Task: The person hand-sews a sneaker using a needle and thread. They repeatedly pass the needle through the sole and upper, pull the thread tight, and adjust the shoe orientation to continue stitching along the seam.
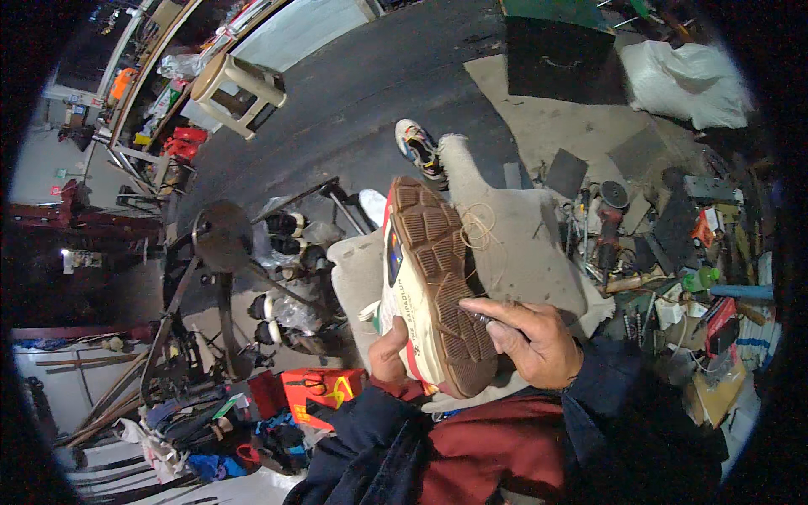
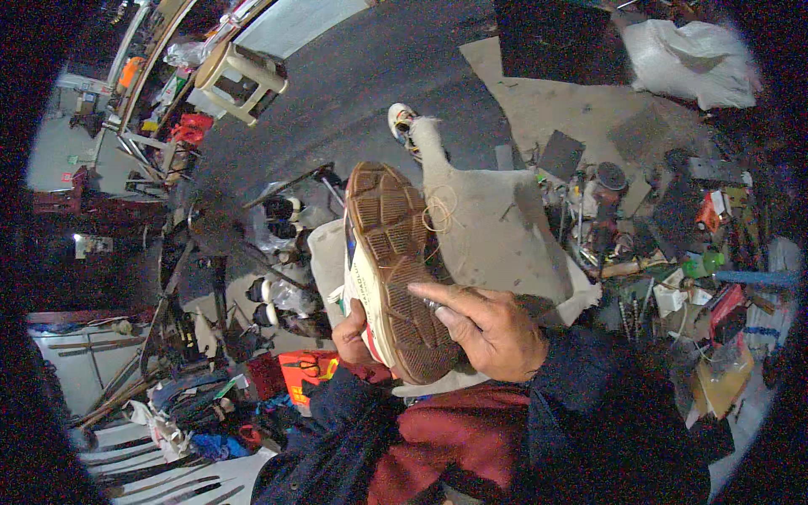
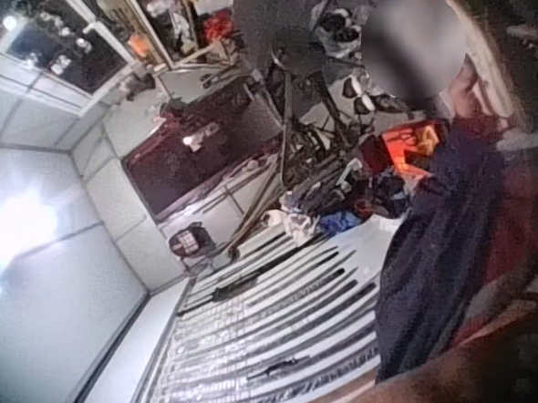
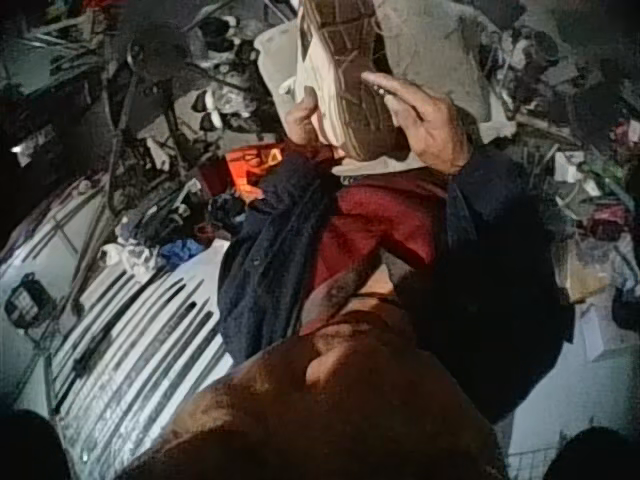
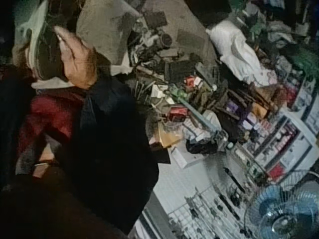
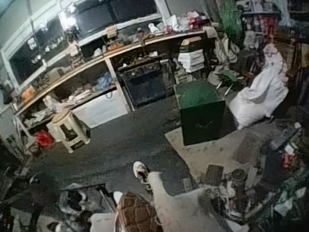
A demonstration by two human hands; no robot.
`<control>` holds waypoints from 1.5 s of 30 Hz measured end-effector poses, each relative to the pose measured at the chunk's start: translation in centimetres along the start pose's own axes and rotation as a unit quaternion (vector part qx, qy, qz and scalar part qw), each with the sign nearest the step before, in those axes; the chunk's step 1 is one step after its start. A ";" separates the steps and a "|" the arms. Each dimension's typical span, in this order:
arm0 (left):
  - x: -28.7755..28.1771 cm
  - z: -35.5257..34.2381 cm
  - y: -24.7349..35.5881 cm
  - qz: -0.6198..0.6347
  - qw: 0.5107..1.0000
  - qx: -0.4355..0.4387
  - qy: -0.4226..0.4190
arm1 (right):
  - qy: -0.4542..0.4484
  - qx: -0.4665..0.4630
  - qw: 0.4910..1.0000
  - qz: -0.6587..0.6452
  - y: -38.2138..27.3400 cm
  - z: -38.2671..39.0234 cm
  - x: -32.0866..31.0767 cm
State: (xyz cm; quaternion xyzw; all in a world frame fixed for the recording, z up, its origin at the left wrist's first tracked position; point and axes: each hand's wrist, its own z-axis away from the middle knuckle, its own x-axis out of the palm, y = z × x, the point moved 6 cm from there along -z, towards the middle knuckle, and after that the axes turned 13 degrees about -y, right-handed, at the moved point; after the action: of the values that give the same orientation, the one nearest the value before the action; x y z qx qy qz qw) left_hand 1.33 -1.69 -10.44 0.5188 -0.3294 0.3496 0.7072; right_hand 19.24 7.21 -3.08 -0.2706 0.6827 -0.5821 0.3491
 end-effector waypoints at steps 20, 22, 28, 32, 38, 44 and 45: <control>0.1 -0.2 0.1 -0.021 0.999 0.000 0.032 | -0.037 0.004 0.998 0.048 -1.2 -1.5 -1.3; 0.5 -0.2 0.1 -0.027 0.999 0.003 0.036 | -0.037 0.000 0.998 0.050 -1.0 -1.4 -1.4; 1.1 -0.2 0.6 -0.072 0.997 -0.021 0.030 | -0.028 -0.008 0.999 0.031 -0.5 -0.7 -1.6; 1.0 0.0 0.9 -0.129 0.990 -0.032 0.046 | -0.047 0.056 0.996 -0.056 0.5 -0.2 -1.7; 1.9 -0.8 2.1 -0.257 0.966 -0.013 0.003 | -0.100 0.183 0.955 -0.209 1.9 -0.2 -2.6; 3.9 -3.3 3.6 -0.282 0.952 -0.077 -0.088 | -0.247 0.236 0.931 -0.132 2.3 -2.0 -4.9; 4.1 -3.6 3.9 -0.295 0.948 -0.077 -0.094 | -0.268 0.224 0.929 -0.123 2.2 -2.5 -5.2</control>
State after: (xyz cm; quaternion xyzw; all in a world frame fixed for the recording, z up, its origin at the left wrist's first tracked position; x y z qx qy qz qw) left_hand 0.69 3.30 -5.95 0.5674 -0.2522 0.0487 0.7824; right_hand 20.49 13.18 -4.22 -0.4131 0.3767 -0.6641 0.4964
